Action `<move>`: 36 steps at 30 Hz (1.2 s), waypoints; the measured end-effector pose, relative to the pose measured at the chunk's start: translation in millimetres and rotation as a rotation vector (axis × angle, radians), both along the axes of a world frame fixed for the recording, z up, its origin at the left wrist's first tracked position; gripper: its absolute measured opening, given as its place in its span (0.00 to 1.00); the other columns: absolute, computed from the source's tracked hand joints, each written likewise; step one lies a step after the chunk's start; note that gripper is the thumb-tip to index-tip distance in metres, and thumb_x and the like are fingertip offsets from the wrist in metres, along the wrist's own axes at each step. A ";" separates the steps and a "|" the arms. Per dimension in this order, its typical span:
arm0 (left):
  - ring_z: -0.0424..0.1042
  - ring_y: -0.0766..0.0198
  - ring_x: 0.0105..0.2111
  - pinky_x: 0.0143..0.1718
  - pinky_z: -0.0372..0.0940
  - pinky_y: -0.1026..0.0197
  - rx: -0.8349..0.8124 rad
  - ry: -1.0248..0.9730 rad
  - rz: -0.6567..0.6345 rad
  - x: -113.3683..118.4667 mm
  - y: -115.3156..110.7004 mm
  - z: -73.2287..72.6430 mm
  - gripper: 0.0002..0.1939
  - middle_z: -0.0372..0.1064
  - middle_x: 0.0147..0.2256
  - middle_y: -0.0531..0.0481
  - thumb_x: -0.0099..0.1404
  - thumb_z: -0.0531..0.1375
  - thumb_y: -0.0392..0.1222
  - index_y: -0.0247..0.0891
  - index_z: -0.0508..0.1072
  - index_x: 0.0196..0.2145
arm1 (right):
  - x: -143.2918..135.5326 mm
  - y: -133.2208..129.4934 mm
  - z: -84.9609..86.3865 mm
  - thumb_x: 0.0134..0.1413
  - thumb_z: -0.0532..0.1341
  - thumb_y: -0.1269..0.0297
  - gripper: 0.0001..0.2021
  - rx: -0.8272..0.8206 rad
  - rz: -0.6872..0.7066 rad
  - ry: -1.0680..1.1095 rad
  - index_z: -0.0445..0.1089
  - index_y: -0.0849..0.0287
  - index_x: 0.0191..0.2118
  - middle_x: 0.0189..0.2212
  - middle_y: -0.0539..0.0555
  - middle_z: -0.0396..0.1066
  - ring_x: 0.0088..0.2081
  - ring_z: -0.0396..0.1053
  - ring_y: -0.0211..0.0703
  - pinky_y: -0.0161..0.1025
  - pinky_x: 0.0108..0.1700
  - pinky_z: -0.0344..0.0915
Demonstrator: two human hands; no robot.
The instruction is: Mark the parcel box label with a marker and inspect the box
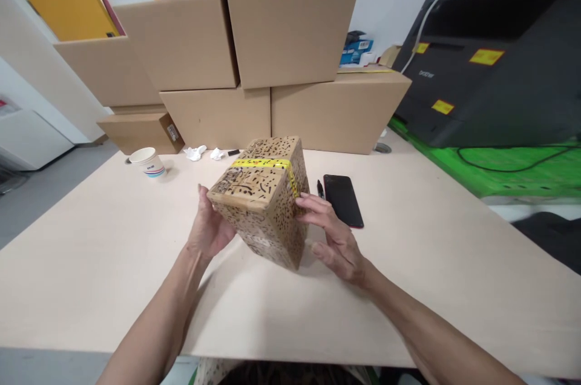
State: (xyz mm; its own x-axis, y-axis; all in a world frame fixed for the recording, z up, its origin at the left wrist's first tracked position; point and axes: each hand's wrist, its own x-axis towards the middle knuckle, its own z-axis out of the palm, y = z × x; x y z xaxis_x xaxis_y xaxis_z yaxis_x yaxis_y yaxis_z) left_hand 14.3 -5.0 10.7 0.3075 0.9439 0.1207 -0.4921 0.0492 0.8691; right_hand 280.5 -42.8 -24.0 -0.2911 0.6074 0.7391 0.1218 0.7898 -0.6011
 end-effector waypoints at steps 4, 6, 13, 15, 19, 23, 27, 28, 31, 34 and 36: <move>0.60 0.39 0.70 0.68 0.62 0.38 0.010 0.024 -0.023 -15.0 0.5 9.7 0.39 0.78 0.55 0.42 0.62 0.57 0.76 0.44 0.77 0.56 | -2.5 -0.7 1.9 0.67 0.61 0.58 0.19 0.050 0.016 -0.012 0.70 0.46 0.62 0.63 0.58 0.70 0.69 0.61 0.59 0.63 0.69 0.60; 0.62 0.36 0.69 0.68 0.61 0.35 -0.013 0.046 -0.009 -20.5 -3.6 14.8 0.34 0.80 0.52 0.42 0.62 0.62 0.70 0.42 0.79 0.53 | -3.7 -2.6 4.1 0.67 0.61 0.58 0.19 0.051 0.026 0.006 0.71 0.45 0.62 0.62 0.58 0.71 0.68 0.62 0.58 0.63 0.68 0.61; 0.55 0.33 0.71 0.72 0.54 0.34 0.171 0.178 -0.075 -10.0 -17.3 21.5 0.49 0.67 0.66 0.43 0.51 0.74 0.45 0.48 0.64 0.69 | -3.3 -7.9 4.2 0.69 0.58 0.52 0.22 -0.166 0.002 0.209 0.68 0.41 0.65 0.65 0.53 0.68 0.71 0.58 0.56 0.62 0.73 0.56; 0.50 0.36 0.73 0.73 0.50 0.37 0.283 0.273 -0.070 -1.4 -13.3 13.1 0.52 0.57 0.72 0.44 0.53 0.74 0.42 0.50 0.59 0.72 | -4.7 -1.8 -2.1 0.71 0.56 0.51 0.22 -0.312 -0.013 0.294 0.66 0.42 0.66 0.68 0.52 0.64 0.71 0.59 0.54 0.59 0.72 0.58; 0.46 0.39 0.74 0.73 0.47 0.37 0.258 0.359 -0.034 10.6 -5.2 -9.7 0.44 0.43 0.76 0.49 0.62 0.69 0.52 0.56 0.57 0.72 | -11.2 14.4 -15.3 0.71 0.56 0.49 0.26 -0.526 0.014 0.365 0.61 0.48 0.69 0.68 0.56 0.66 0.69 0.62 0.54 0.56 0.69 0.64; 0.54 0.40 0.71 0.70 0.54 0.38 0.173 0.323 0.061 19.4 -4.5 -20.9 0.37 0.50 0.74 0.43 0.67 0.62 0.66 0.49 0.64 0.68 | -15.4 18.5 -21.6 0.70 0.57 0.49 0.27 -0.546 0.051 0.357 0.60 0.49 0.70 0.68 0.57 0.66 0.69 0.63 0.54 0.55 0.68 0.65; 0.55 0.44 0.71 0.70 0.56 0.42 0.234 0.295 0.132 22.4 -4.4 -21.5 0.35 0.54 0.72 0.42 0.67 0.63 0.64 0.47 0.64 0.65 | -12.7 11.1 -22.8 0.69 0.58 0.45 0.29 -0.515 0.026 0.236 0.60 0.48 0.70 0.69 0.57 0.64 0.70 0.62 0.56 0.59 0.69 0.63; 0.54 0.44 0.72 0.70 0.55 0.42 0.268 0.302 0.147 21.3 -4.6 -20.2 0.36 0.54 0.72 0.42 0.67 0.63 0.63 0.47 0.63 0.66 | -11.2 8.9 -22.3 0.68 0.59 0.45 0.30 -0.502 0.022 0.218 0.60 0.47 0.70 0.70 0.56 0.63 0.70 0.61 0.57 0.61 0.69 0.63; 0.52 0.42 0.73 0.72 0.50 0.39 0.330 0.295 0.181 14.5 -7.1 -12.3 0.44 0.58 0.71 0.41 0.65 0.64 0.66 0.49 0.56 0.72 | -6.1 3.3 -18.4 0.66 0.61 0.46 0.30 -0.441 0.023 0.265 0.61 0.44 0.70 0.70 0.55 0.63 0.70 0.62 0.57 0.62 0.70 0.61; 0.51 0.38 0.73 0.73 0.48 0.35 0.351 0.281 0.176 7.2 -12.5 -1.2 0.51 0.59 0.70 0.42 0.63 0.62 0.71 0.52 0.48 0.75 | -2.5 -1.3 -12.1 0.67 0.61 0.49 0.28 -0.391 0.064 0.356 0.62 0.41 0.69 0.68 0.54 0.66 0.68 0.65 0.56 0.61 0.69 0.64; 0.48 0.36 0.74 0.73 0.48 0.35 0.370 0.278 0.172 4.4 -15.9 4.6 0.52 0.56 0.72 0.43 0.63 0.62 0.71 0.51 0.47 0.76 | -1.8 -3.7 -8.3 0.67 0.61 0.49 0.27 -0.379 0.072 0.377 0.63 0.42 0.69 0.67 0.54 0.68 0.66 0.67 0.57 0.61 0.67 0.66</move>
